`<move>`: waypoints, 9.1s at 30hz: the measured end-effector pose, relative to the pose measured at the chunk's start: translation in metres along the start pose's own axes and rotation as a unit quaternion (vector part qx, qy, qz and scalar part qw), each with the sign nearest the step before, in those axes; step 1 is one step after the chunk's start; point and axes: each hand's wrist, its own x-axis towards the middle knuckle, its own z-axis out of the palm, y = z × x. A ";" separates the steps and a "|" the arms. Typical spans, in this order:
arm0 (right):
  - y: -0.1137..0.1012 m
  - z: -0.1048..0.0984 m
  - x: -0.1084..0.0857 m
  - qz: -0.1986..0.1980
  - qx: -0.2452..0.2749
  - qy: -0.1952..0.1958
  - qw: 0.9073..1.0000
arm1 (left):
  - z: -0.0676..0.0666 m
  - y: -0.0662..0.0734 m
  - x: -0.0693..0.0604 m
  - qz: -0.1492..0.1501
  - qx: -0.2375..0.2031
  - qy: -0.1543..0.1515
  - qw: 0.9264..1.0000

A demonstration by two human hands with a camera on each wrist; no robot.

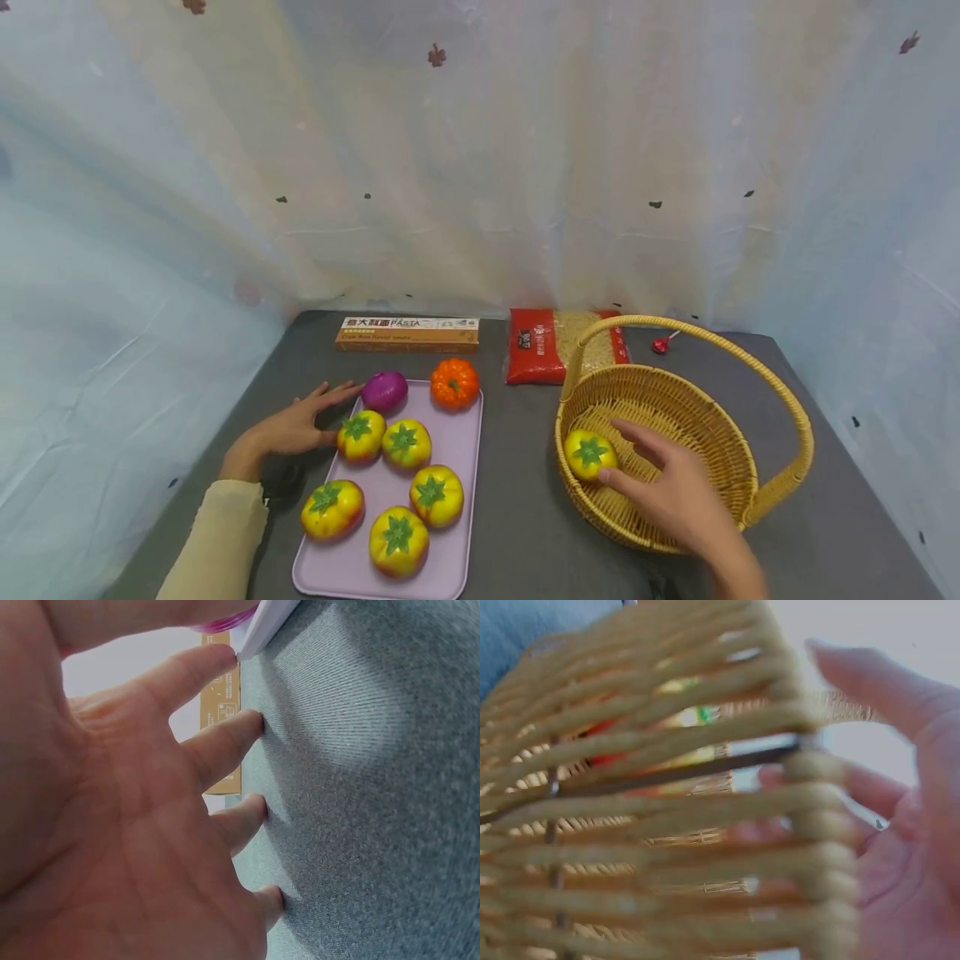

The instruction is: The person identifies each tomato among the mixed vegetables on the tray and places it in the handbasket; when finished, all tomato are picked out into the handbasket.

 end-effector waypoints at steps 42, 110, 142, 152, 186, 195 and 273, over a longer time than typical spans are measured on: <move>-0.087 0.158 0.039 -0.192 0.093 -0.156 0.964 | -0.002 0.000 -0.001 0.004 -0.003 0.004 1.000; 0.025 -0.016 -0.015 0.015 -0.017 -0.059 0.998 | 0.002 -0.002 0.000 0.007 -0.009 0.007 1.000; -0.063 0.089 -0.001 -0.146 0.245 -0.204 0.937 | 0.002 -0.003 0.000 0.010 -0.010 0.009 1.000; -0.083 0.149 0.008 -0.184 0.203 -0.223 0.935 | 0.002 -0.002 0.000 -0.007 -0.007 0.008 1.000; -0.073 0.071 -0.005 -0.129 0.194 -0.204 0.951 | 0.002 -0.003 0.000 -0.015 -0.012 0.007 1.000; -0.031 0.004 -0.027 -0.120 0.140 -0.146 0.972 | 0.002 -0.001 0.000 0.000 -0.004 0.006 1.000; -0.055 0.058 0.020 -0.140 0.225 -0.125 0.956 | 0.004 -0.004 0.003 -0.013 -0.007 0.007 1.000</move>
